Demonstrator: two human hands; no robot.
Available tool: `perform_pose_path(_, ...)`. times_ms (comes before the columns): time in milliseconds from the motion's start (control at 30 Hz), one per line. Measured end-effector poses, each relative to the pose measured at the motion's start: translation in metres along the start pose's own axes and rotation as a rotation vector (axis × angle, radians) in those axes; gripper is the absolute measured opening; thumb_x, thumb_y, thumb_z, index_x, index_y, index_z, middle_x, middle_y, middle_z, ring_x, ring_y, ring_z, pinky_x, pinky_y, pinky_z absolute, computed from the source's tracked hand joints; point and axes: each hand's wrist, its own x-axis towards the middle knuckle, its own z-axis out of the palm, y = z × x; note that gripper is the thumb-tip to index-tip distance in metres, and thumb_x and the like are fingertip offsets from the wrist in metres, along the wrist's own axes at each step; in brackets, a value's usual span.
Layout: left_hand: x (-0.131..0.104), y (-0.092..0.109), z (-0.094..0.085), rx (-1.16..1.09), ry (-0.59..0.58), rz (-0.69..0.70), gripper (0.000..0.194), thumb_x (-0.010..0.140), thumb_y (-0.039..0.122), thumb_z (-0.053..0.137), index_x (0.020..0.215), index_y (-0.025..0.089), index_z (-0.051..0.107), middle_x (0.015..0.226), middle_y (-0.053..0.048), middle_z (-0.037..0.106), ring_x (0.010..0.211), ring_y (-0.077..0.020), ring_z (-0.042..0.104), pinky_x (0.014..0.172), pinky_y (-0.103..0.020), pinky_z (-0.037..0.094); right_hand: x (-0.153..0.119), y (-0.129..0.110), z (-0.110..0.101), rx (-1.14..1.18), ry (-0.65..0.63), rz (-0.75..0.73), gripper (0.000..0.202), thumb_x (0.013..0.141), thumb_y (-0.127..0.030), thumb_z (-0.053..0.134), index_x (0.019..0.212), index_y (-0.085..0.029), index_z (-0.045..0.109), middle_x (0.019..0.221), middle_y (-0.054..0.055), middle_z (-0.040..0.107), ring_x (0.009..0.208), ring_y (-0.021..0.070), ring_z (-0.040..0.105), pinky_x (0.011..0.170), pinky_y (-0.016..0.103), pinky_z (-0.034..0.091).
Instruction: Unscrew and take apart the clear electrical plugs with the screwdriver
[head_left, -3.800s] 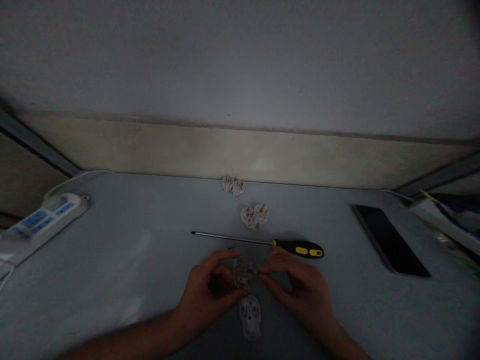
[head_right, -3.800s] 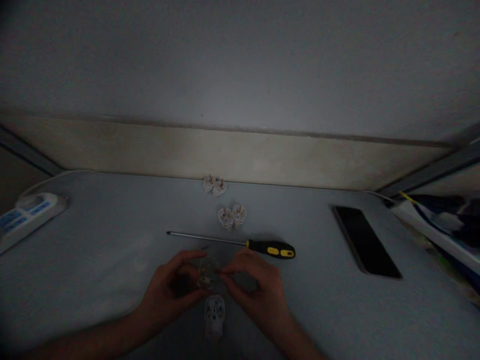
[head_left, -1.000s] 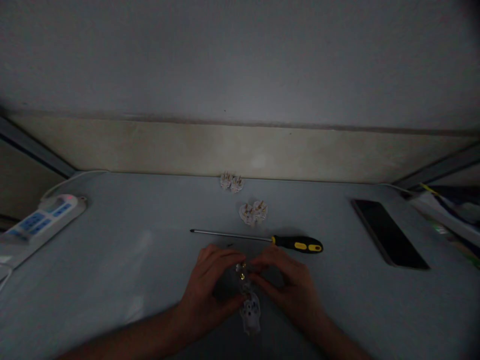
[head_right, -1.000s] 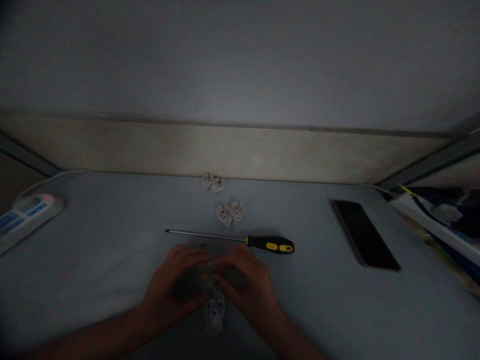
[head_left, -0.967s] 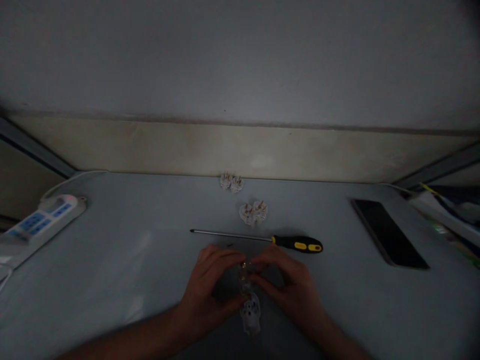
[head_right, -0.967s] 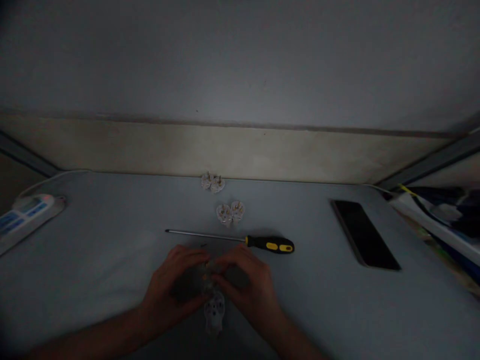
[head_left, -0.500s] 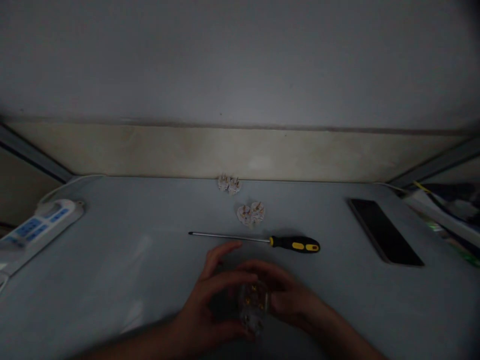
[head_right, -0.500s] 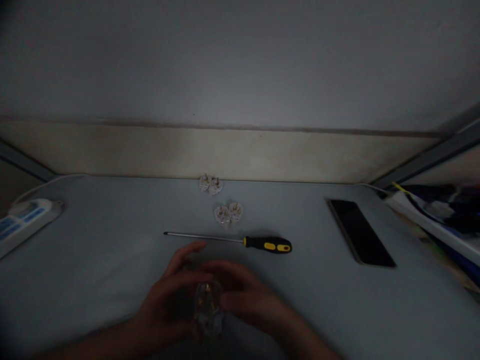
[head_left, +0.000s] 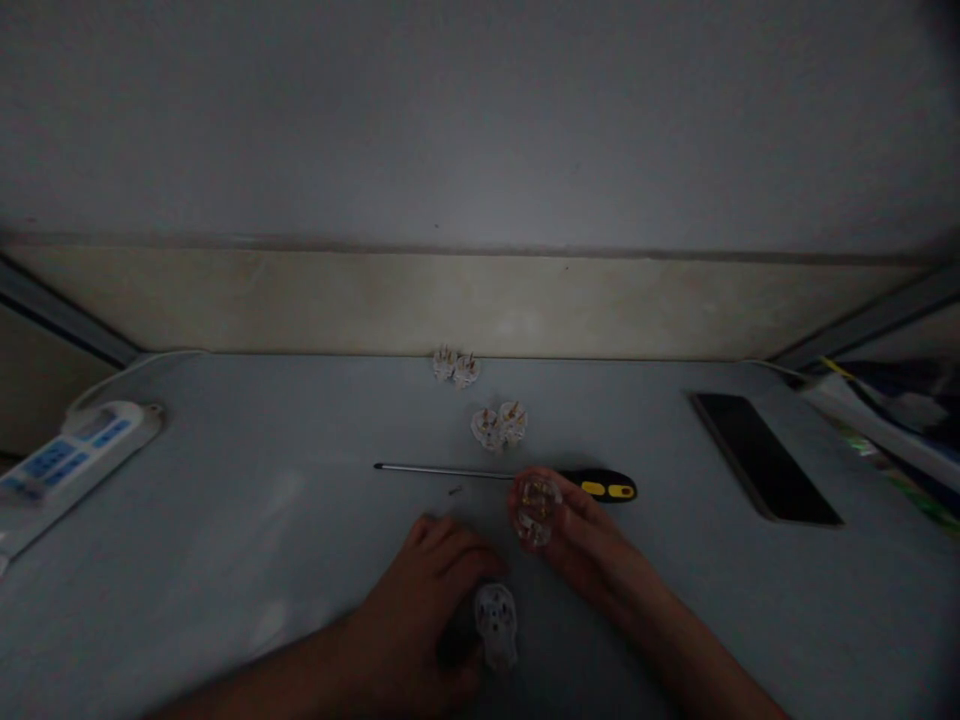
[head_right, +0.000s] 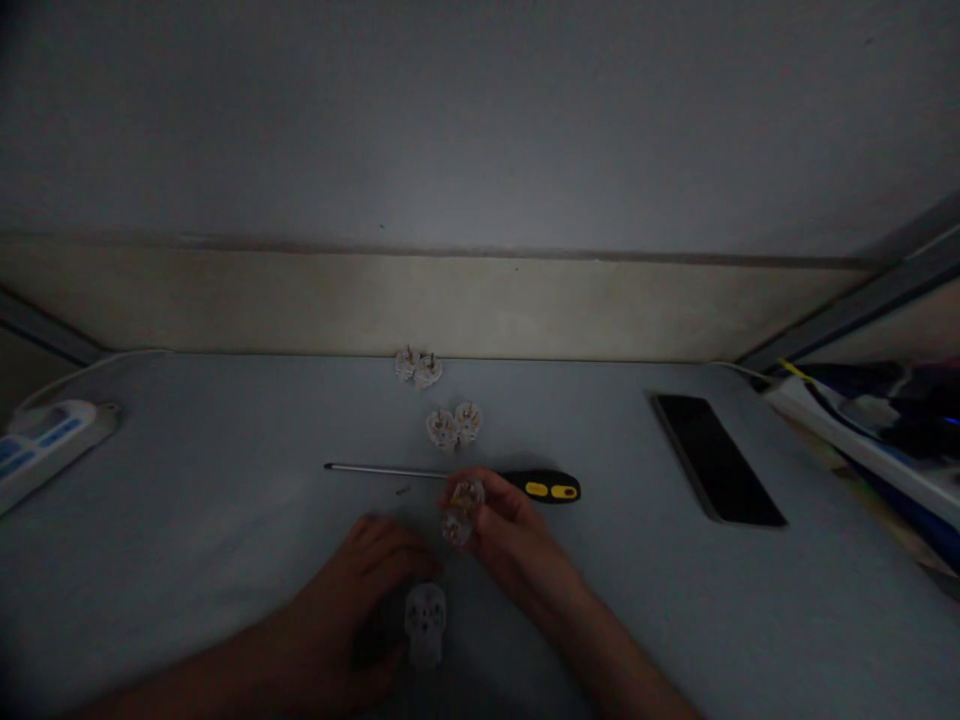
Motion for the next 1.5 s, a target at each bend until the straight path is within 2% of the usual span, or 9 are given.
perform_pose_path(100, 0.002, 0.004, -0.006, 0.064, -0.158, 0.062, 0.081, 0.053, 0.002, 0.056, 0.130, 0.026, 0.048, 0.128, -0.007, 0.062, 0.111, -0.0315, 0.055, 0.096, -0.049, 0.039, 0.000, 0.003, 0.001, 0.082, 0.010, 0.059, 0.058, 0.071, -0.064, 0.073, 0.108, -0.021, 0.061, 0.096, 0.008, 0.065, 0.079, 0.0146, 0.061, 0.065, 0.025, 0.050)
perform_pose_path(233, 0.003, 0.005, -0.010, 0.069, -0.177, 0.063, 0.063, 0.062, 0.001, 0.059, 0.120, 0.025, 0.057, 0.121, -0.006, 0.067, 0.110, -0.0300, 0.057, 0.096, -0.047, 0.039, 0.001, 0.008, 0.006, 0.135, 0.002, 0.127, 0.058, 0.068, -0.060, 0.077, 0.107, -0.020, 0.060, 0.090, 0.006, 0.062, 0.067, 0.0095, 0.055, 0.054, 0.019, 0.043)
perform_pose_path(367, 0.003, 0.001, -0.012, -0.100, -0.054, 0.007, 0.054, 0.065, 0.001, 0.063, 0.114, 0.024, 0.059, 0.110, -0.005, 0.069, 0.104, -0.0262, 0.061, 0.095, -0.044, 0.043, 0.001, 0.008, 0.009, 0.136, -0.024, 0.176, 0.060, 0.066, -0.058, 0.080, 0.105, -0.019, 0.058, 0.084, 0.001, 0.058, 0.057, 0.0049, 0.048, 0.045, 0.015, 0.036)
perform_pose_path(500, 0.006, -0.003, -0.015, -0.310, 0.138, -0.052, 0.046, 0.065, 0.003, 0.066, 0.106, 0.024, 0.064, 0.101, -0.004, 0.065, 0.092, -0.0229, 0.064, 0.081, -0.035, 0.051, 0.000, 0.008, 0.009, 0.097, -0.067, 0.190, 0.054, 0.066, -0.053, 0.081, 0.098, -0.017, 0.058, 0.069, -0.005, 0.052, 0.049, 0.0025, 0.042, 0.043, 0.014, 0.035)
perform_pose_path(633, 0.008, -0.005, -0.011, -0.424, 0.239, -0.069, 0.046, 0.065, 0.004, 0.068, 0.108, 0.023, 0.066, 0.105, -0.006, 0.062, 0.096, -0.0236, 0.064, 0.082, -0.036, 0.052, 0.001, 0.008, 0.010, 0.051, -0.132, 0.205, 0.046, 0.066, -0.045, 0.083, 0.094, -0.016, 0.060, 0.067, -0.004, 0.059, 0.054, 0.0052, 0.052, 0.051, 0.017, 0.042)
perform_pose_path(767, 0.006, -0.005, 0.000, -0.622, 0.270, -0.160, 0.044, 0.069, 0.004, 0.067, 0.108, 0.024, 0.062, 0.097, -0.003, 0.066, 0.089, -0.0203, 0.068, 0.078, -0.032, 0.055, 0.001, 0.006, 0.010, 0.018, -0.135, 0.198, 0.043, 0.065, -0.042, 0.084, 0.094, -0.018, 0.062, 0.083, 0.000, 0.066, 0.074, 0.0083, 0.062, 0.068, 0.020, 0.049)
perform_pose_path(1033, 0.002, -0.004, 0.011, -0.852, 0.284, -0.296, 0.037, 0.068, 0.005, 0.073, 0.096, 0.021, 0.055, 0.085, 0.002, 0.068, 0.078, -0.0149, 0.070, 0.070, -0.023, 0.057, -0.002, 0.007, 0.014, -0.026, -0.138, 0.236, 0.044, 0.064, -0.035, 0.084, 0.092, -0.017, 0.054, 0.071, -0.005, 0.060, 0.053, 0.0034, 0.052, 0.046, 0.013, 0.041)
perform_pose_path(1267, 0.001, -0.005, 0.011, -0.932, 0.251, -0.333, 0.039, 0.073, 0.012, 0.079, 0.103, 0.022, 0.057, 0.090, -0.001, 0.074, 0.082, -0.0188, 0.074, 0.076, -0.030, 0.060, -0.007, 0.013, 0.018, -0.063, -0.111, 0.244, 0.048, 0.061, -0.030, 0.086, 0.090, -0.018, 0.049, 0.070, -0.005, 0.061, 0.054, 0.0056, 0.055, 0.042, 0.012, 0.043)
perform_pose_path(1500, -0.001, -0.005, 0.012, -0.983, 0.342, -0.290, 0.036, 0.070, 0.026, 0.088, 0.100, 0.024, 0.068, 0.091, -0.001, 0.071, 0.083, -0.0218, 0.075, 0.072, -0.032, 0.062, -0.010, 0.019, 0.024, -0.038, -0.065, 0.192, 0.050, 0.061, -0.030, 0.086, 0.085, -0.019, 0.044, 0.071, -0.005, 0.060, 0.053, 0.0058, 0.054, 0.040, 0.013, 0.044)
